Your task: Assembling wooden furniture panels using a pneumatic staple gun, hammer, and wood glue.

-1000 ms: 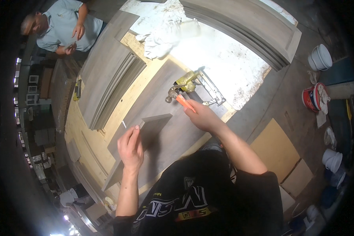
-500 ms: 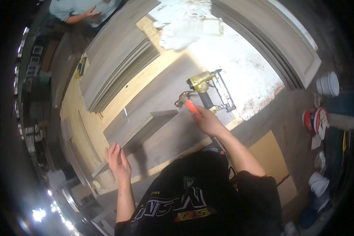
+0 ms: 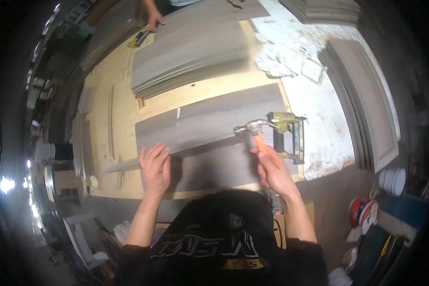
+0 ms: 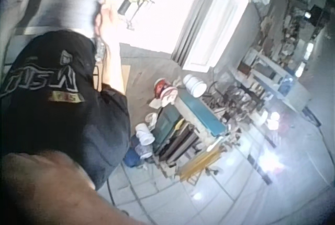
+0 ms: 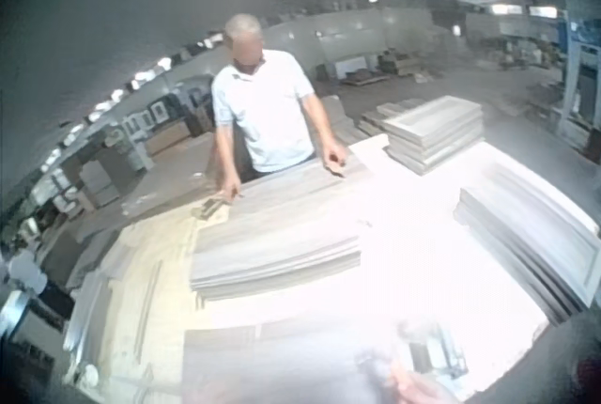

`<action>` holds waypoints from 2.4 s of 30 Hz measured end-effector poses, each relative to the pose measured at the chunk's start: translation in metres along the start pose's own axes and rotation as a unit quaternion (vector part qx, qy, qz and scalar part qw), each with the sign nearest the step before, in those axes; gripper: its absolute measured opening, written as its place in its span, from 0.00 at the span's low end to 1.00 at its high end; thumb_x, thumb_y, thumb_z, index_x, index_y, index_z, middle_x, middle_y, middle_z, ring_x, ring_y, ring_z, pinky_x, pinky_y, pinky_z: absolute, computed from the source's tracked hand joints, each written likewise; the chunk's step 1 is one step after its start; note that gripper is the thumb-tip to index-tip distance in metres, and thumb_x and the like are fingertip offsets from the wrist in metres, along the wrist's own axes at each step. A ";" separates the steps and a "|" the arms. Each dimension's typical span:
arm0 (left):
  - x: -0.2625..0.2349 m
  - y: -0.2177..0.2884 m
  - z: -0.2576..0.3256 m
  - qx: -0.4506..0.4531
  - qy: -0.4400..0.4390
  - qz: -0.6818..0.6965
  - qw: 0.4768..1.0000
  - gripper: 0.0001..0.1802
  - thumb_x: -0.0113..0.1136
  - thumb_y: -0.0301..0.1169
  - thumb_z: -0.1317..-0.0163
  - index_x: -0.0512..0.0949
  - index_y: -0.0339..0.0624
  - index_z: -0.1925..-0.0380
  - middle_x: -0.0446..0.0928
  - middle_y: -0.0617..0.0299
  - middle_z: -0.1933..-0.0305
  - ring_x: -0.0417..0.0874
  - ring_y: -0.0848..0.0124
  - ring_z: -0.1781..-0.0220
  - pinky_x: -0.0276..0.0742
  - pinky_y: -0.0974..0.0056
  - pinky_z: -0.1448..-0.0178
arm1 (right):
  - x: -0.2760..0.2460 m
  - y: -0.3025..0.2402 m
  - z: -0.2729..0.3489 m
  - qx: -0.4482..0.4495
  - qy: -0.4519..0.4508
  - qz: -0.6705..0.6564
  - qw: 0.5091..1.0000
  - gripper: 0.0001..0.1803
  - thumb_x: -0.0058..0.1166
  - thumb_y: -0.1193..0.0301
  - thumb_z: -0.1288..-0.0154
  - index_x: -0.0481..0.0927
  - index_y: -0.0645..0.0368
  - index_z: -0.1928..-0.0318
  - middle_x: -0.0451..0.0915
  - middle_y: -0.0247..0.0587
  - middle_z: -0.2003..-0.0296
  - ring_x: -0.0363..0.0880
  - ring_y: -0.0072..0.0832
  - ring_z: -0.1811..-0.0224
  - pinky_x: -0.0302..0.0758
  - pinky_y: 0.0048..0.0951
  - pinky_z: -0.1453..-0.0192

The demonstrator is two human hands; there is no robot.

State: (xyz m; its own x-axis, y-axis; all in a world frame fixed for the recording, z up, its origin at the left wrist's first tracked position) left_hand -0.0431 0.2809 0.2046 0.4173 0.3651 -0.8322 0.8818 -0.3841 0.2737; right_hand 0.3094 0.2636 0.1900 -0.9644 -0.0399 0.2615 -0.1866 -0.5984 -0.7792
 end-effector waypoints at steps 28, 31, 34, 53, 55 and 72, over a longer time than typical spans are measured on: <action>-0.019 -0.077 0.040 0.031 0.103 -0.022 0.994 0.21 0.76 0.28 0.47 0.83 0.56 0.52 0.81 0.69 0.46 0.80 0.66 0.41 0.61 0.46 0.28 | 0.174 -0.076 0.052 -0.297 0.170 0.486 0.804 0.14 0.51 0.62 0.21 0.74 0.54 0.43 0.81 0.52 0.77 0.81 0.58 0.75 0.76 0.54 0.69; -0.017 -0.077 0.036 0.039 0.106 -0.026 0.993 0.23 0.77 0.28 0.49 0.83 0.55 0.52 0.82 0.69 0.47 0.81 0.67 0.42 0.62 0.46 0.27 | 0.163 -0.057 0.053 -0.259 0.171 0.575 0.757 0.15 0.49 0.60 0.20 0.75 0.54 0.43 0.81 0.53 0.77 0.82 0.56 0.73 0.76 0.53 0.68; -0.013 -0.079 0.038 0.043 0.106 -0.032 0.993 0.22 0.77 0.28 0.48 0.83 0.55 0.52 0.82 0.68 0.46 0.80 0.67 0.42 0.61 0.45 0.26 | 0.154 -0.049 0.041 -0.180 0.134 0.621 0.751 0.16 0.47 0.57 0.19 0.75 0.54 0.44 0.81 0.53 0.77 0.83 0.57 0.71 0.76 0.55 0.66; -0.100 -0.198 0.110 -0.470 0.227 0.210 0.827 0.19 0.64 0.34 0.30 0.78 0.36 0.43 0.79 0.49 0.45 0.80 0.64 0.45 0.76 0.62 0.43 | -0.170 0.044 -0.085 -0.106 0.362 0.509 0.774 0.25 0.60 0.65 0.29 0.79 0.61 0.34 0.85 0.47 0.65 0.84 0.34 0.65 0.78 0.36 0.58; -0.102 -0.201 0.108 -0.476 0.258 0.280 0.793 0.19 0.64 0.35 0.29 0.78 0.32 0.46 0.80 0.51 0.49 0.81 0.70 0.51 0.77 0.67 0.49 | -0.194 0.046 -0.096 -0.186 0.432 0.625 0.623 0.27 0.62 0.64 0.30 0.79 0.59 0.34 0.85 0.55 0.52 0.85 0.40 0.48 0.79 0.37 0.43; -0.100 -0.262 0.212 -0.646 -0.217 0.401 0.612 0.30 0.64 0.35 0.30 0.72 0.33 0.33 0.80 0.48 0.37 0.79 0.60 0.34 0.76 0.55 0.34 | 0.020 0.049 -0.057 0.146 0.032 0.057 0.987 0.30 0.52 0.61 0.23 0.69 0.65 0.28 0.79 0.51 0.40 0.77 0.37 0.36 0.71 0.32 0.31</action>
State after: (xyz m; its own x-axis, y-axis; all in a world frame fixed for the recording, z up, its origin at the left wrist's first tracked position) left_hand -0.3625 0.1651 0.1135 0.9792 0.1319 -0.1541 -0.0138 0.8013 0.5981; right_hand 0.2705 0.2794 0.1246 -0.9875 -0.0755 0.1386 -0.0235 -0.7979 -0.6023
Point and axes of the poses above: each hand's wrist, its own z-axis away from the middle knuckle, its own x-axis out of the palm, y = z × x, the point moved 1 cm from there along -z, towards the middle knuckle
